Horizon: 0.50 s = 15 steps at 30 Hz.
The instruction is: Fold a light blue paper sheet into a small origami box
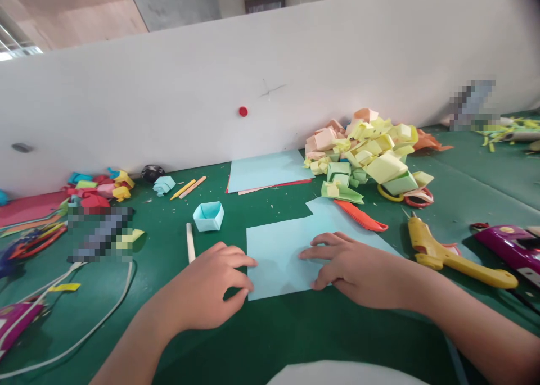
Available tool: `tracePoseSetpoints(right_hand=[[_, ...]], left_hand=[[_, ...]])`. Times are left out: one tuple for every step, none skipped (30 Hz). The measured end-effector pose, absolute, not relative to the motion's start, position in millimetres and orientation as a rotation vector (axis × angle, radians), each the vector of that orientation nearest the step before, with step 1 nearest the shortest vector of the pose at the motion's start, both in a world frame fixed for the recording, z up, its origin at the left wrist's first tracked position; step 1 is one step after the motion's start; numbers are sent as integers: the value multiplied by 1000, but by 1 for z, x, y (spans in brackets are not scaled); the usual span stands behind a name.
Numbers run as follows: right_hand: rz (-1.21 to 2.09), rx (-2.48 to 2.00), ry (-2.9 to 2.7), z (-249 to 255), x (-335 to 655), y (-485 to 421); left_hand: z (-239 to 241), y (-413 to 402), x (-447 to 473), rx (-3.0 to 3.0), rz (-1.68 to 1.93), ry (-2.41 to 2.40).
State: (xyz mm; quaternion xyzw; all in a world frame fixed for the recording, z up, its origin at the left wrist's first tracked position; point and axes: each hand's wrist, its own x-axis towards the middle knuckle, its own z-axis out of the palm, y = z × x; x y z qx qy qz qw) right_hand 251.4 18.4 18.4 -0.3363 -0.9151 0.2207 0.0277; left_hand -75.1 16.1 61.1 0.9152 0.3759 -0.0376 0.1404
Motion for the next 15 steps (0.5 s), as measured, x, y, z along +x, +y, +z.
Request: tracePoseSetpoints(right_hand=[[673, -1036, -2828, 19, 251, 17], [664, -1034, -2833, 21, 251, 16], [655, -1034, -2838, 22, 250, 15], [644, -1036, -2844, 24, 250, 14], [631, -1036, -2848, 26, 250, 13], [616, -1033, -2850, 28, 249, 13], [599, -1024, -2849, 29, 248, 12], [580, -1007, -2849, 30, 247, 11], [563, -979, -2851, 31, 246, 11], [548, -943, -2856, 31, 244, 10], [534, -907, -2863, 31, 242, 9], [520, -879, -2871, 30, 240, 9], [506, -860, -2879, 29, 237, 8], [491, -853, -2885, 29, 235, 7], [473, -856, -2887, 28, 234, 7]], left_hand=[[58, 16, -70, 2673, -58, 1045], [54, 16, -65, 2706, -16, 990], [49, 16, -60, 2741, 13, 925], [44, 16, -55, 2782, 40, 865], [38, 16, -51, 2825, 58, 799], [33, 16, -48, 2851, 73, 753], [28, 16, -46, 2863, 78, 734], [25, 17, -45, 2870, 84, 723], [22, 18, -45, 2871, 91, 724], [20, 18, -46, 2873, 102, 730], [19, 19, -47, 2875, 117, 735], [19, 19, -48, 2878, 134, 739], [18, 20, -49, 2879, 150, 742], [18, 20, -50, 2879, 165, 744], [18, 20, -50, 2879, 178, 744]])
